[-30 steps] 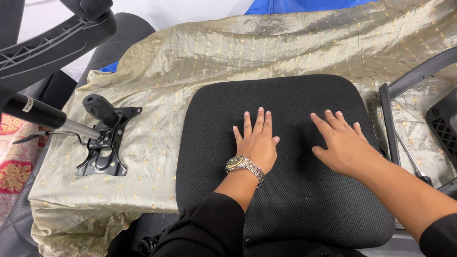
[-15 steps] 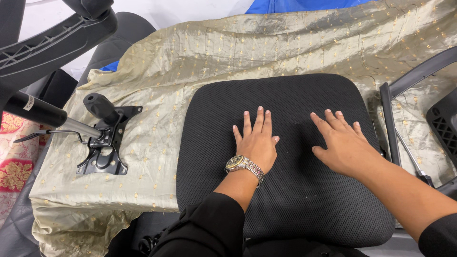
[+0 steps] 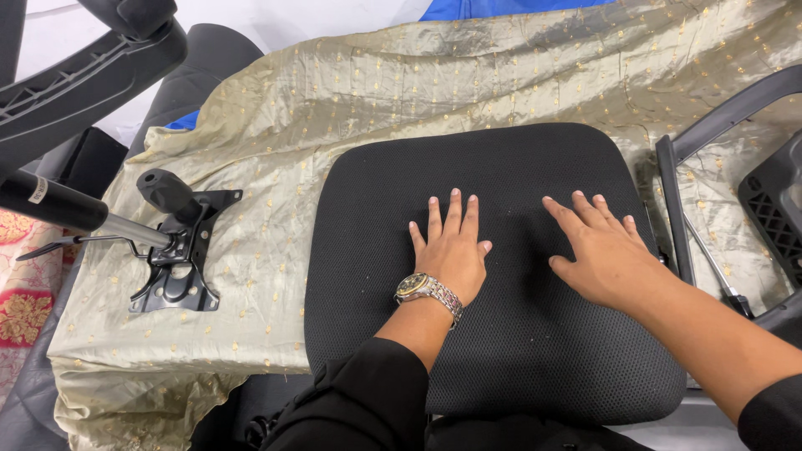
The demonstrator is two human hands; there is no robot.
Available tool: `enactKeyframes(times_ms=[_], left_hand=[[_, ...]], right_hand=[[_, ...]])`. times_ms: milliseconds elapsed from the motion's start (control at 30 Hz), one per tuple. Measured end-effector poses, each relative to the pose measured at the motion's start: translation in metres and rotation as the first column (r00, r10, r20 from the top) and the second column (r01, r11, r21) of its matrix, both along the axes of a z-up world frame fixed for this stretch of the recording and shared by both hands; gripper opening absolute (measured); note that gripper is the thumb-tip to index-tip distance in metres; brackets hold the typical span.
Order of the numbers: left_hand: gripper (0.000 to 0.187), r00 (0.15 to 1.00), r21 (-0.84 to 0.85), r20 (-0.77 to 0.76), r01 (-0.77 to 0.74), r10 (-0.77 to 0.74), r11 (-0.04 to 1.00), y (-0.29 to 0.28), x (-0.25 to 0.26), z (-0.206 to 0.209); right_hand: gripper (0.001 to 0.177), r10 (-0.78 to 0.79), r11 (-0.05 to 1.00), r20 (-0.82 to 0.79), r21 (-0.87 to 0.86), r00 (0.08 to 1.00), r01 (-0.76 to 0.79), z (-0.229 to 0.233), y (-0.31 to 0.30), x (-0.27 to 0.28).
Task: The person attaches a black plastic frame to a chair seat using a screwdriver. They align the frame, insert screws into multiple holes, and tighten them sequentially to secure the frame to the seat.
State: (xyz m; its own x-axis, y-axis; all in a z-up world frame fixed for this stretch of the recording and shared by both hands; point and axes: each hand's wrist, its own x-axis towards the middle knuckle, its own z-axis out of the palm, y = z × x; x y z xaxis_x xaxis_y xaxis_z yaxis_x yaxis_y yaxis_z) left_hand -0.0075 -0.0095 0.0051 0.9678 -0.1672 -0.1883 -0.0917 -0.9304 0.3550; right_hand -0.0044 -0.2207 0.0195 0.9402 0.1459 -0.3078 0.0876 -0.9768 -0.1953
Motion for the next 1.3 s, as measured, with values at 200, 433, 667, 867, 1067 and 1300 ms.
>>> enactKeyframes(times_ms=[200,433,667,867,1067,1300], left_hand=[[0.07,1.0,-0.003,0.009,0.004,-0.004,1.0,-0.004,-0.002,-0.002],[0.07,1.0,0.002,0.001,-0.013,0.013,1.0,-0.004,-0.004,-0.002],[0.072,1.0,0.004,-0.025,0.0,0.0,1.0,-0.015,-0.005,0.002],[0.073,0.995,-0.045,-0.081,0.061,-0.064,0.997,-0.042,-0.003,0.01],[0.059,0.962,-0.197,-0.047,0.257,-0.27,0.946,-0.086,0.005,0.021],[0.05,0.894,-0.24,-0.047,0.424,-0.447,0.873,-0.15,0.017,0.027]], right_hand=[[0.09,0.001,1.0,0.003,0.009,1.0,-0.001,0.001,-0.002,-0.002],[0.089,0.017,1.0,0.019,0.02,1.0,-0.018,0.001,-0.004,-0.001],[0.086,0.014,1.0,0.018,0.009,1.0,-0.014,-0.002,-0.016,-0.008],[0.085,-0.028,0.999,0.057,-0.024,0.998,0.029,0.001,-0.05,-0.017],[0.065,-0.165,0.975,0.151,0.177,0.975,0.137,0.014,-0.107,-0.036],[0.047,-0.443,0.881,0.051,0.211,0.895,0.424,0.02,-0.162,-0.056]])
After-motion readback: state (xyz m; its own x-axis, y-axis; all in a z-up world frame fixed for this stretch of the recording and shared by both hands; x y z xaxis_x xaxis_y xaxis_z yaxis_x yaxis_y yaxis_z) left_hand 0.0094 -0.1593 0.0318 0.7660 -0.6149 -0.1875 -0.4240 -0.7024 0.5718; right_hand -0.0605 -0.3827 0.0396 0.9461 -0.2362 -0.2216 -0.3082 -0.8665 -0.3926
